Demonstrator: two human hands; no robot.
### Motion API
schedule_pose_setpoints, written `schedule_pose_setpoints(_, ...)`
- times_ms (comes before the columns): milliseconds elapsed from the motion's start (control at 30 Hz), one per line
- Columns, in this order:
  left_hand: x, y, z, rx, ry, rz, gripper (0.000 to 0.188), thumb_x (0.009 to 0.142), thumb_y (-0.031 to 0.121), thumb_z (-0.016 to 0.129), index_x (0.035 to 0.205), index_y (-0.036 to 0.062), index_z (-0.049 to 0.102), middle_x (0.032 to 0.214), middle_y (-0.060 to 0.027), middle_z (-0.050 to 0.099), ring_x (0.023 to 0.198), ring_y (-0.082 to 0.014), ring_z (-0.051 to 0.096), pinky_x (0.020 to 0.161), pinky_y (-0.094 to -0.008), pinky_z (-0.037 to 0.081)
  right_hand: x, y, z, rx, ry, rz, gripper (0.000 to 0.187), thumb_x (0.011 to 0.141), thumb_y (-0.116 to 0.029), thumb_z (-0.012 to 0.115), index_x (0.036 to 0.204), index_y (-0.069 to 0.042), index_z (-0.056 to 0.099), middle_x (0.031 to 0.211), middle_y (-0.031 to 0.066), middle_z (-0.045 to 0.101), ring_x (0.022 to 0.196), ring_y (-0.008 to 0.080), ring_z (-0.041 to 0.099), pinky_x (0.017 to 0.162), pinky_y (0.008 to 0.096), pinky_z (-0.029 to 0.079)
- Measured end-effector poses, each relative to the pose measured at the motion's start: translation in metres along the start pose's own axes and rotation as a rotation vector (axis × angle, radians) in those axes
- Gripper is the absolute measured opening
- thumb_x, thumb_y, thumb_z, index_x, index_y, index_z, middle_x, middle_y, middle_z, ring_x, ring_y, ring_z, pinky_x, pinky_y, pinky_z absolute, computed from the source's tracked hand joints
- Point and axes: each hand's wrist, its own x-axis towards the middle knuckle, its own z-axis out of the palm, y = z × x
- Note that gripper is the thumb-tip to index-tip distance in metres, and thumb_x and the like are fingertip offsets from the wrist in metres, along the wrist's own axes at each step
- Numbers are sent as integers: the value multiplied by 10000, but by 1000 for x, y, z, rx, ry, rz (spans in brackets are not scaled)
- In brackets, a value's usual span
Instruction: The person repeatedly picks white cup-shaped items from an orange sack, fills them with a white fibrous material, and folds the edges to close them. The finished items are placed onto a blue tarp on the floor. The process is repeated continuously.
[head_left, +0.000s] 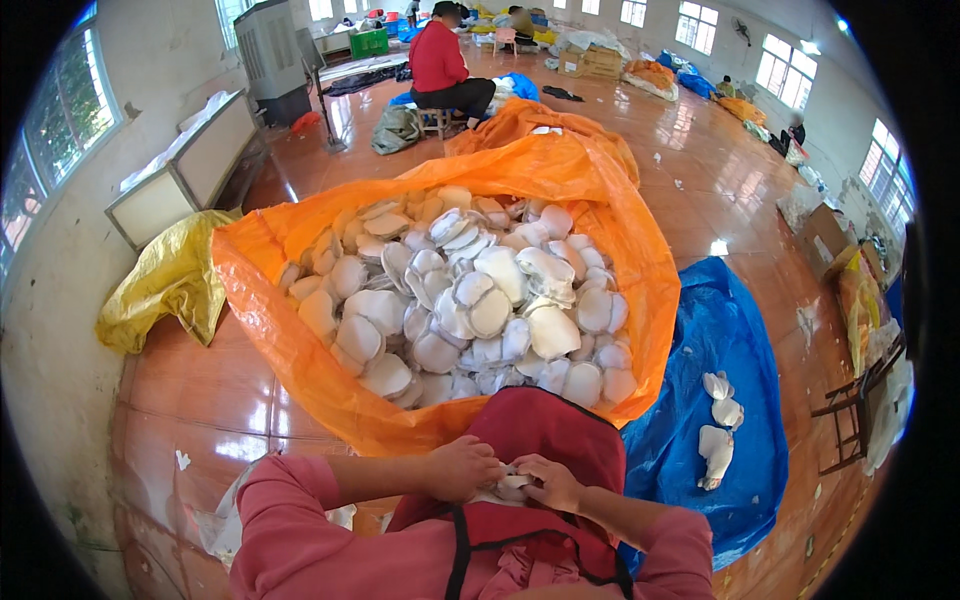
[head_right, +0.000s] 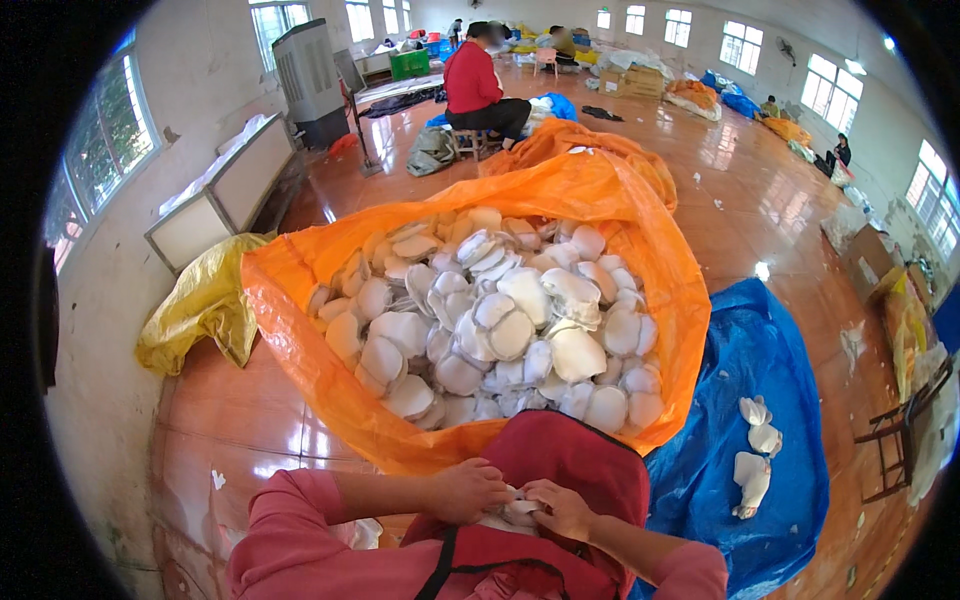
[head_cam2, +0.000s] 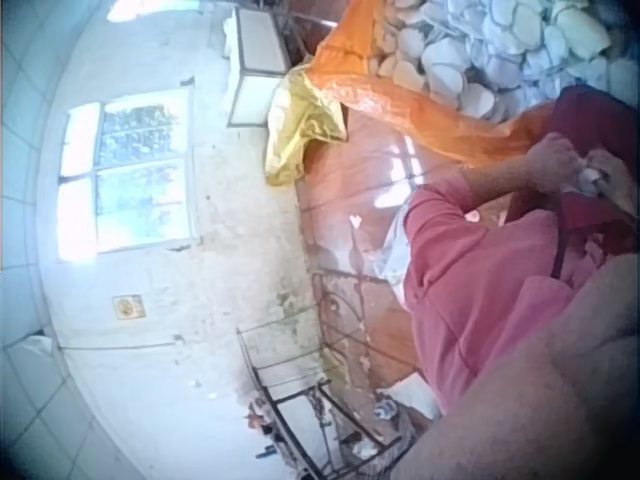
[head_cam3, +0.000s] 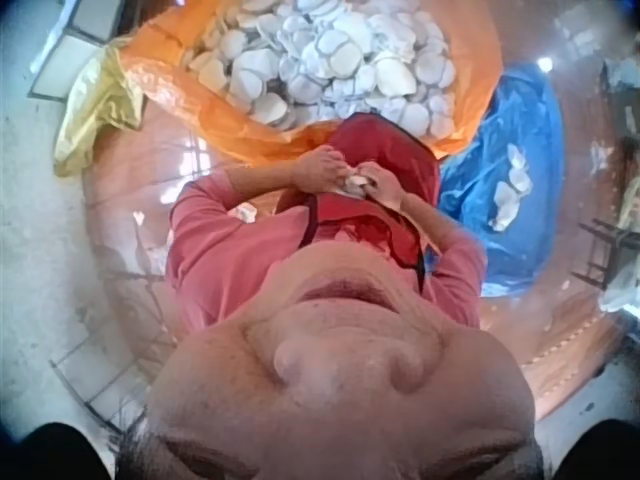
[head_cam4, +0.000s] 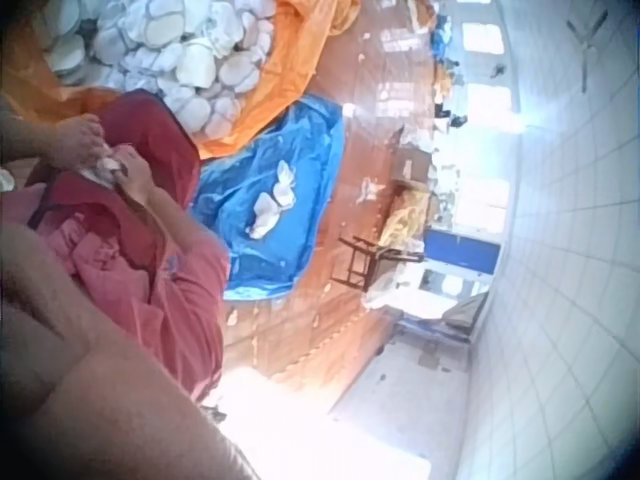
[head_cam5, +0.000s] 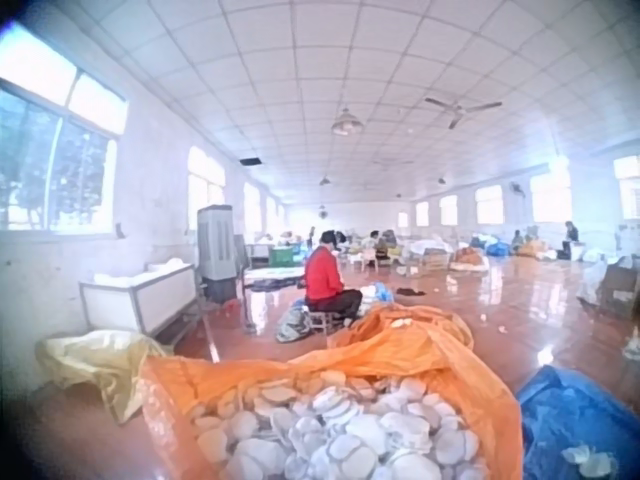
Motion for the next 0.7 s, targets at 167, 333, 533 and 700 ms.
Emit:
schedule_pose_setpoints(167, -9, 0, 3, 2, -10, 19, 454, 775, 216, 616, 1222, 148, 578, 1140, -33, 606, 1108, -229, 535, 995, -412, 354, -12, -1, -5, 77, -200, 54, 579, 716, -80, 719, 1233, -79, 459, 1408, 143, 448, 1247, 326, 503, 1020, 359, 446)
schedule_pose_setpoints(333, -15, -9, 19, -28, 124, 35, 404, 788, 192, 609, 1188, 133, 602, 1144, -38, 611, 1101, -243, 534, 1018, -423, 350, -11, 13, 15, 4, -94, 50, 669, 677, -75, 736, 1288, -60, 462, 1379, 139, 485, 1249, 321, 503, 1051, 367, 424)
schedule_pose_setpoints(533, -7, -22, 39, -49, 337, 63, 351, 773, 182, 635, 1108, 76, 619, 994, -76, 640, 1012, -278, 563, 930, -398, 431, -1, 8, 14, -31, -50, 162, 683, 631, -42, 730, 1275, -51, 505, 1278, 134, 565, 1210, 314, 533, 1045, 366, 427)
schedule_pose_setpoints(700, -6, -21, 45, -226, 393, 88, 410, 743, 160, 684, 1127, 41, 606, 970, -106, 640, 1013, -307, 569, 933, -405, 445, -1, 15, 19, 210, -29, 133, 614, 627, 15, 714, 1219, -40, 559, 1225, 120, 594, 1159, 272, 563, 1021, 345, 435)
